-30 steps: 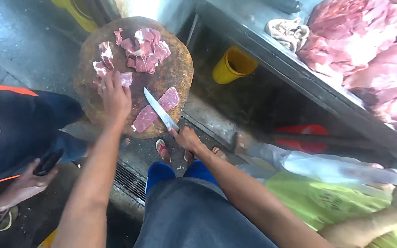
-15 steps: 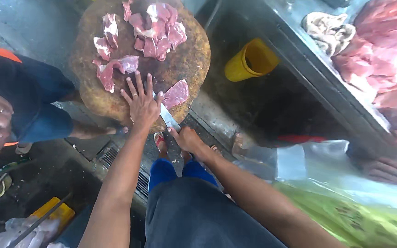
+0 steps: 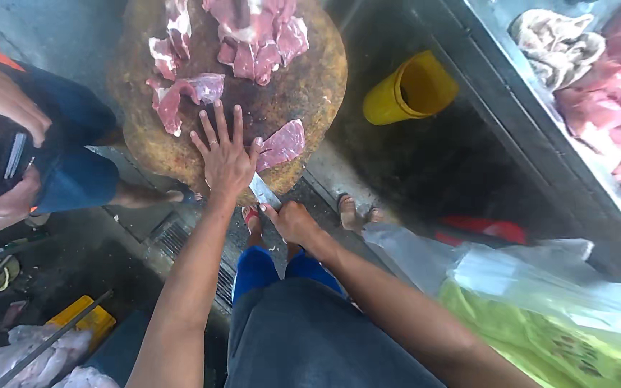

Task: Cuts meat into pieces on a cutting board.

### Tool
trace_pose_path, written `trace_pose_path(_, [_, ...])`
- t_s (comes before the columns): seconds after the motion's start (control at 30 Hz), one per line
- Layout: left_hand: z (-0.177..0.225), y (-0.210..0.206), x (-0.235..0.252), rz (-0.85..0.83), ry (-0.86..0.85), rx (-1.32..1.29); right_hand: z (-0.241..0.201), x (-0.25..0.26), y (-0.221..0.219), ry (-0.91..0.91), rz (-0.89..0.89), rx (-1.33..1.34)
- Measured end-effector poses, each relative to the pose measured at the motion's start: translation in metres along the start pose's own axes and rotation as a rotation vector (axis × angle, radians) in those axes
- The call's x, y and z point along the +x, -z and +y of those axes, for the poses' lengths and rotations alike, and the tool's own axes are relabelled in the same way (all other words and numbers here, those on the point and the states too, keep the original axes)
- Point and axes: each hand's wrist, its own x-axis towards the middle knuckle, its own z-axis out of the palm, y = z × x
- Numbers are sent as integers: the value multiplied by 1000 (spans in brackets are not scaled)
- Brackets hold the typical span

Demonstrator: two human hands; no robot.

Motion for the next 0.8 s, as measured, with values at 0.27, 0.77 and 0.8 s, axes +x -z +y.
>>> trace_pose_path(0.27, [-20, 24, -10, 259, 157, -297, -4, 5, 3, 82, 19, -30])
trace_pose_path(0.77, [-19, 3, -17, -10, 76, 12, 2, -8, -11, 14, -96, -10])
trace_pose_path(0.8, [-20, 3, -17, -11, 79, 15, -6, -3, -12, 23, -99, -5])
